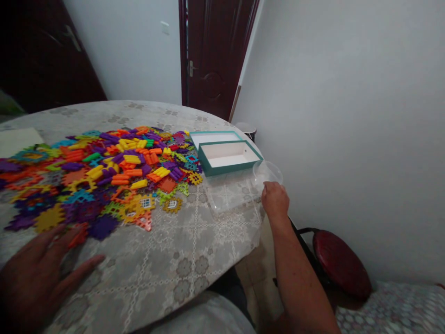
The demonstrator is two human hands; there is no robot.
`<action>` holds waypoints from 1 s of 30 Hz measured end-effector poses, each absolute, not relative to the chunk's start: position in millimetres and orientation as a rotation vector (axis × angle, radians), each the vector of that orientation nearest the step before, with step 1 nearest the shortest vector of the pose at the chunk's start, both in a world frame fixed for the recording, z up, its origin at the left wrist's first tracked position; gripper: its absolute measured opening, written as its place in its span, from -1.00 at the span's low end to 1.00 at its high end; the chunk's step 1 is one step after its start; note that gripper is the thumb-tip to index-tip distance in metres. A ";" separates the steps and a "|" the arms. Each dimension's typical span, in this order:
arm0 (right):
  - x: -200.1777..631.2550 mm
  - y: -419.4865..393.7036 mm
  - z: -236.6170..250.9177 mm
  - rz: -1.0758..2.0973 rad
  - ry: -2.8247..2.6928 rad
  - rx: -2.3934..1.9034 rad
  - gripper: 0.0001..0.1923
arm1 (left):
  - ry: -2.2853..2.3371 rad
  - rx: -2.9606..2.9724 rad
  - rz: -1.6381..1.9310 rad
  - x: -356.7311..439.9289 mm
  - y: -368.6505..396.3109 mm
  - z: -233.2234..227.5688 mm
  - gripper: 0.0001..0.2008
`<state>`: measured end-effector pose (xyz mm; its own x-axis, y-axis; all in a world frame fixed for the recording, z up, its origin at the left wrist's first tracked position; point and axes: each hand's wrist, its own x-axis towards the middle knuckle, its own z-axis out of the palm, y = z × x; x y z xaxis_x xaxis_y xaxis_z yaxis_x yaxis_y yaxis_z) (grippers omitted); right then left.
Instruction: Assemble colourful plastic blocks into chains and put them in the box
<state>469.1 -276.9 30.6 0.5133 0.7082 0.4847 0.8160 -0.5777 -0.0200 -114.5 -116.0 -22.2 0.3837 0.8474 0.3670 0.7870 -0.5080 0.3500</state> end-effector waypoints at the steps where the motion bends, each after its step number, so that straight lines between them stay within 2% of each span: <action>1: 469.0 -279.3 30.1 -0.665 -1.289 -2.484 -0.61 | 1.527 2.553 0.783 -112.4 -119.4 -17.1 -0.23; 4: 457.7 -283.2 31.1 -0.805 -1.255 -2.294 -0.57 | 1.625 2.648 0.708 -107.4 -126.7 -4.8 -0.26; 6: 437.6 -281.6 35.8 -0.787 -1.316 -2.144 -0.57 | 1.689 2.667 0.645 -105.8 -126.5 -1.0 -0.22; 8: 405.8 -278.1 43.4 -0.600 -1.472 -2.023 -0.62 | 1.749 2.652 0.607 -105.0 -122.7 0.1 -0.17; 11: 342.6 -270.1 53.2 -0.135 -1.736 -1.853 -0.66 | 1.783 2.634 0.569 -102.5 -114.0 1.0 -0.11; 13: 300.0 -259.8 54.3 0.040 -1.906 -1.739 -0.58 | 1.770 2.643 0.562 -98.8 -106.9 2.5 -0.09; 16: 252.0 -235.0 47.4 -0.016 -2.031 -1.701 -0.38 | 1.724 2.675 0.552 -90.3 -95.0 5.8 -0.06; 19: 227.7 -207.1 37.8 -0.028 -2.078 -1.769 -0.31 | 1.665 2.706 0.555 -80.9 -83.0 8.1 -0.06; 21: 221.5 -194.6 34.2 -0.033 -2.097 -1.786 -0.36 | 1.643 2.722 0.588 -76.1 -76.6 7.9 -0.06; 26: 229.1 -210.7 45.7 -0.116 -1.995 -1.616 -0.62 | 1.633 2.720 0.658 -72.6 -71.4 3.7 -0.11; 30: 260.4 -256.1 58.8 -0.330 -1.677 -1.634 -0.63 | 1.632 2.695 0.653 -73.8 -67.0 1.7 -0.11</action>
<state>260.4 -256.1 58.8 0.1048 0.7414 0.6628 0.9375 0.1489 -0.3147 -73.8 -67.0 1.7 0.4038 0.8332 0.3778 0.8638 -0.4833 0.1424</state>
